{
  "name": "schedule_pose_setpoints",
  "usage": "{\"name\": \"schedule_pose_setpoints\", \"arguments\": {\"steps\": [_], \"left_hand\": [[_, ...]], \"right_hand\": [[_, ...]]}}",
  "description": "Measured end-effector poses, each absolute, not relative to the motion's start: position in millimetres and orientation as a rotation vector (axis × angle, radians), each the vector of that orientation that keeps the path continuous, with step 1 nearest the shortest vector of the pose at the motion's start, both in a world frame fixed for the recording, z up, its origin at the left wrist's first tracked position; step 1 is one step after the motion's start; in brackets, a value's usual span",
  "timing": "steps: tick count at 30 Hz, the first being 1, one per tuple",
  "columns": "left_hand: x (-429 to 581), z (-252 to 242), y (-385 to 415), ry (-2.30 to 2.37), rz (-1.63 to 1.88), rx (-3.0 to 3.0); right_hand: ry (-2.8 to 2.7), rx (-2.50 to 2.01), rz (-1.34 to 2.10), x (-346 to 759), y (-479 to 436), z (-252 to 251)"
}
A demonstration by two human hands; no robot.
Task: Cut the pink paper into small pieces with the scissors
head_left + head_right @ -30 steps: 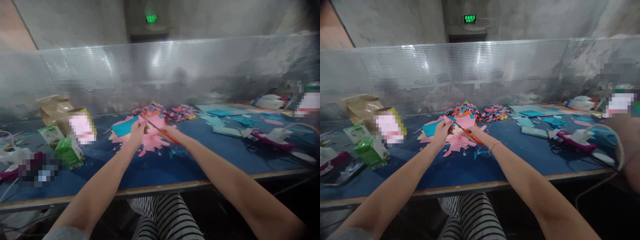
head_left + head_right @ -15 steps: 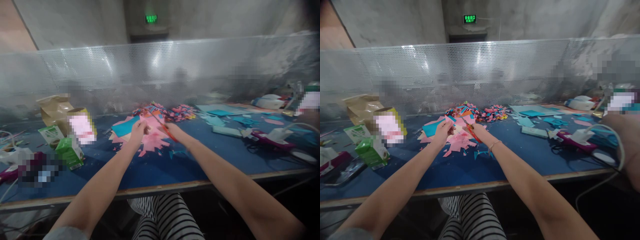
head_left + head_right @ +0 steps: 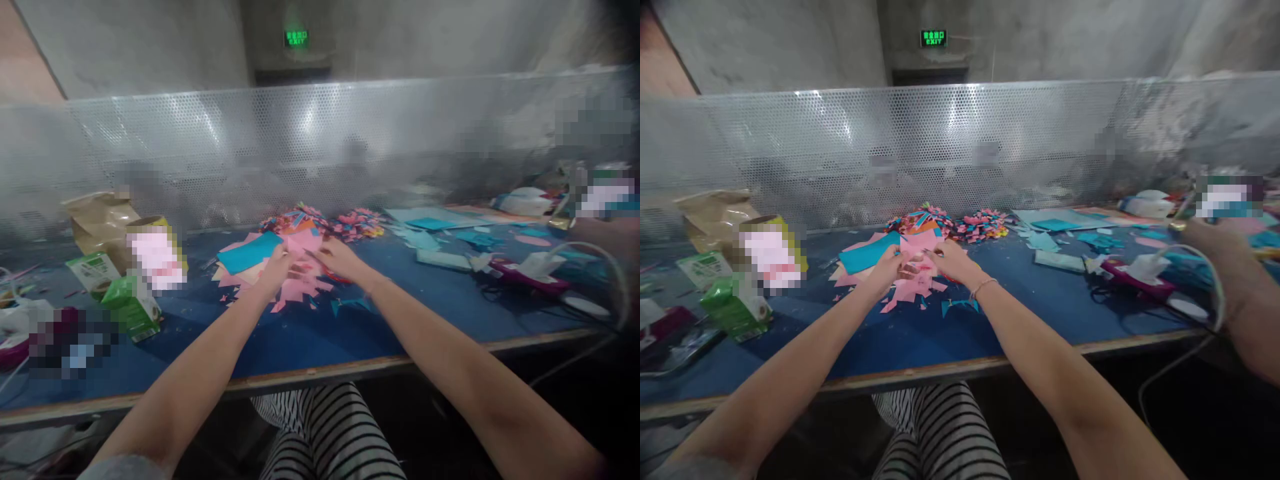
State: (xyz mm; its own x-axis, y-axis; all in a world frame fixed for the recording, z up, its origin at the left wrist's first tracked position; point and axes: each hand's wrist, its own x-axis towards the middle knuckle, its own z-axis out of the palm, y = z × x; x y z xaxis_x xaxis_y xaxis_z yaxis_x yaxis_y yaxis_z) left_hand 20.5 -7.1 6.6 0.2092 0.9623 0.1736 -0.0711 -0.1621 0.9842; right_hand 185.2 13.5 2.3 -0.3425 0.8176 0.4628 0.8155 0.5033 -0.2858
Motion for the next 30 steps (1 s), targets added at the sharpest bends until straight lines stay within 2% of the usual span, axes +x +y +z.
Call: {"name": "schedule_pose_setpoints", "arguments": {"steps": [3,5,22,30], "left_hand": [[21.7,3.6,-6.4,0.95,1.196,1.453],[21.4,0.9,-3.7,0.974,1.248,1.486],[17.5,-4.0,5.5,0.929,1.3,1.453],[14.1,-8.4,11.9,0.978,1.266,1.64]], "right_hand": [[-2.071,-1.08,0.371,175.6,10.2,5.9],[-2.016,-1.012,0.486,172.2,7.5,6.2],[-1.62,-0.99,0.859,176.6,16.9,-0.3],[-1.605,-0.949,0.87,178.2,20.2,-3.6]]}}
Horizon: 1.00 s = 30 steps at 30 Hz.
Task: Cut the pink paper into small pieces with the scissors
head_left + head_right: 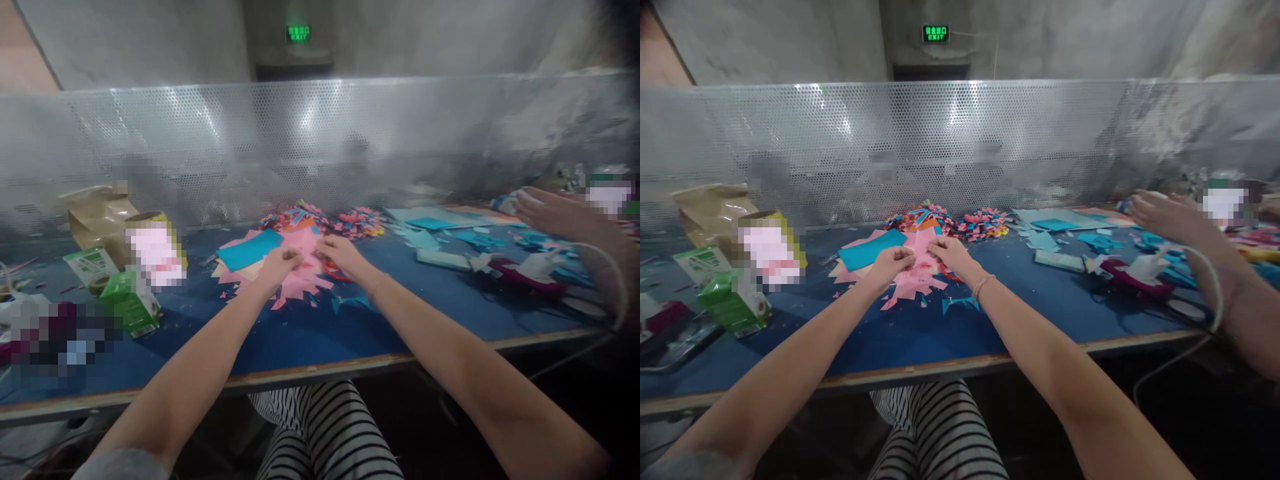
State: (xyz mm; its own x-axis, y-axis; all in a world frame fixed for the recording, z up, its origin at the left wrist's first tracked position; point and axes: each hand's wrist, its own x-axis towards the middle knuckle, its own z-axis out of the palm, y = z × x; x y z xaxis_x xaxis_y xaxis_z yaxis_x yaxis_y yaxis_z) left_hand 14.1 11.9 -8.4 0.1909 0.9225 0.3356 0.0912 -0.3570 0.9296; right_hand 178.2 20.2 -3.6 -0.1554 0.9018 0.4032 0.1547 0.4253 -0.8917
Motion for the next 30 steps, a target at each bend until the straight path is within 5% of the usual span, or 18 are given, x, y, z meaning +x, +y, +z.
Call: {"name": "schedule_pose_setpoints", "arguments": {"steps": [30], "left_hand": [[13.4,-5.3,10.0,1.073,1.362,1.709]], "right_hand": [[-1.84,-1.06,0.794,173.3,2.1,8.3]]}}
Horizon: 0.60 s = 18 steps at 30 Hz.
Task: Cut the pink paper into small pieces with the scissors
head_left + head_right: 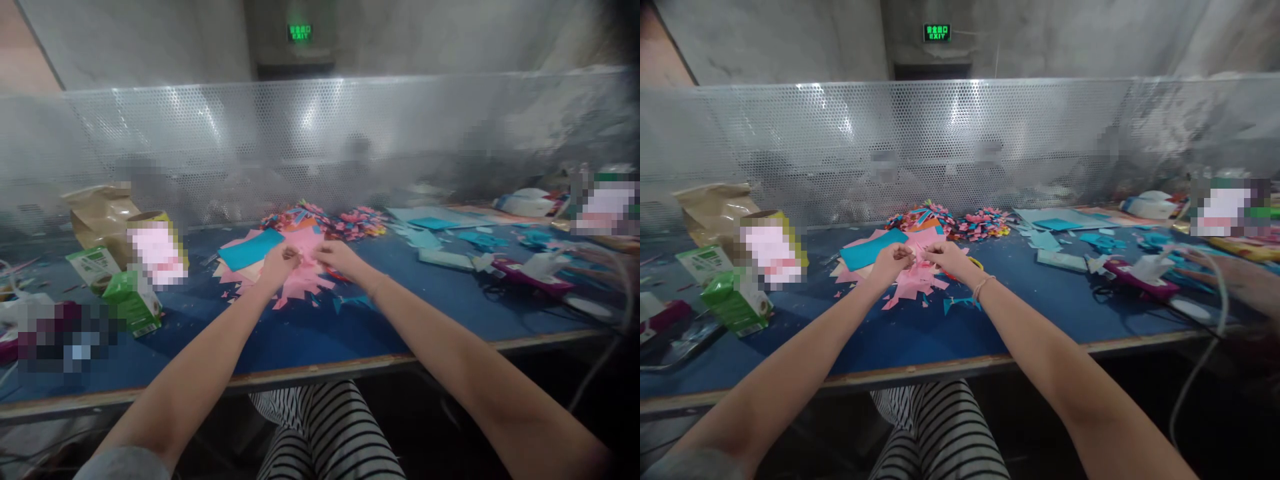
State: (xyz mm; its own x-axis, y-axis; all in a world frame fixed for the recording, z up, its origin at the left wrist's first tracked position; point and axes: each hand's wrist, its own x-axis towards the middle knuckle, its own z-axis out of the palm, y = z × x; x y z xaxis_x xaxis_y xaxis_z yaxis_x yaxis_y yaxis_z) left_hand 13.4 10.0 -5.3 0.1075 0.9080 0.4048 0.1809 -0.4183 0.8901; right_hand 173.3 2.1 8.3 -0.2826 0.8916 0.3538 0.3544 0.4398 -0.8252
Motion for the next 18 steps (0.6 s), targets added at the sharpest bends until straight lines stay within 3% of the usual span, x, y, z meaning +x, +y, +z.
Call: {"name": "schedule_pose_setpoints", "arguments": {"steps": [18], "left_hand": [[20.9,-0.5,0.7,0.934,1.306,1.497]], "right_hand": [[-1.826,-0.983,0.731,173.0,4.0,5.9]]}}
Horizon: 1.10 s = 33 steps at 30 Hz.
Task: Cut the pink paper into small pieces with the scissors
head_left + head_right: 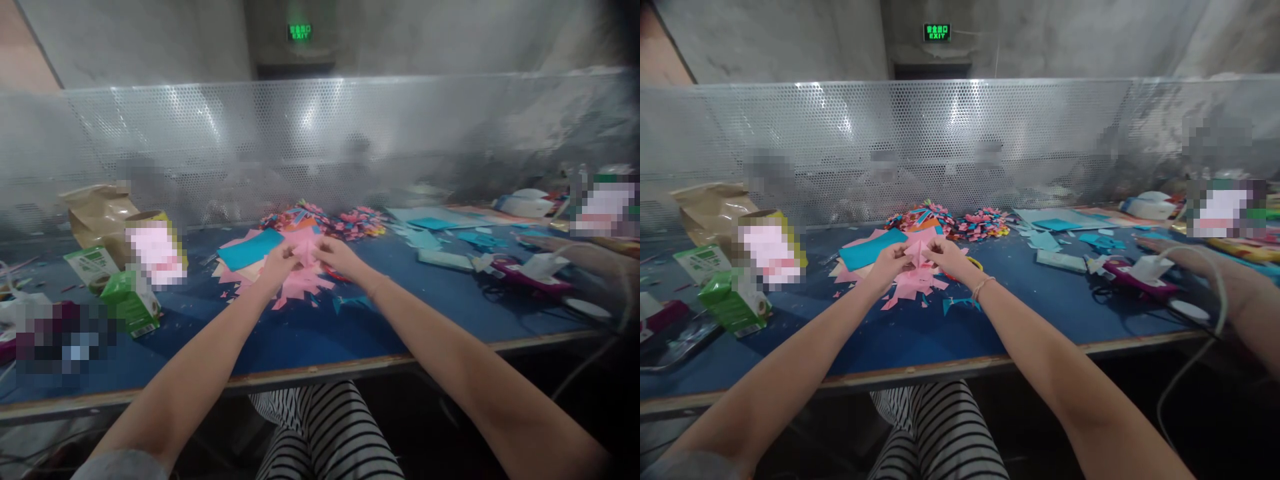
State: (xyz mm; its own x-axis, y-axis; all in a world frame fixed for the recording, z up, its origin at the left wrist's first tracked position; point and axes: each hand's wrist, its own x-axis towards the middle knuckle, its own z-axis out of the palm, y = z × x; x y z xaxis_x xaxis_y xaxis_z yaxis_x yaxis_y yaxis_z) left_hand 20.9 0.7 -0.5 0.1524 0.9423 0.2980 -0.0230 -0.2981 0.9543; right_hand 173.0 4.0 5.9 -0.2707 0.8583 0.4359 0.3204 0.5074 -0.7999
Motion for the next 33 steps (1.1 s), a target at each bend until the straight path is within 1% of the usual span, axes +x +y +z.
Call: {"name": "schedule_pose_setpoints", "arguments": {"steps": [6,15,21,28,33], "left_hand": [[22.0,0.4,-1.5,0.89,1.305,1.417],[22.6,-0.3,-4.2,0.876,1.237,1.418],[23.3,1.6,-5.3,0.787,1.259,1.284],[22.2,4.2,-6.7,0.731,1.29,1.265],[22.3,6.3,-6.3,0.642,1.3,1.204]], "right_hand": [[-1.8,-0.91,0.829,171.5,9.6,-1.2],[-1.907,-0.912,0.729,170.6,5.5,0.1],[-1.783,-0.894,0.907,168.0,0.8,4.7],[-1.684,-0.777,0.964,168.0,4.5,1.2],[-1.567,-0.68,1.087,169.7,14.7,-4.6]]}}
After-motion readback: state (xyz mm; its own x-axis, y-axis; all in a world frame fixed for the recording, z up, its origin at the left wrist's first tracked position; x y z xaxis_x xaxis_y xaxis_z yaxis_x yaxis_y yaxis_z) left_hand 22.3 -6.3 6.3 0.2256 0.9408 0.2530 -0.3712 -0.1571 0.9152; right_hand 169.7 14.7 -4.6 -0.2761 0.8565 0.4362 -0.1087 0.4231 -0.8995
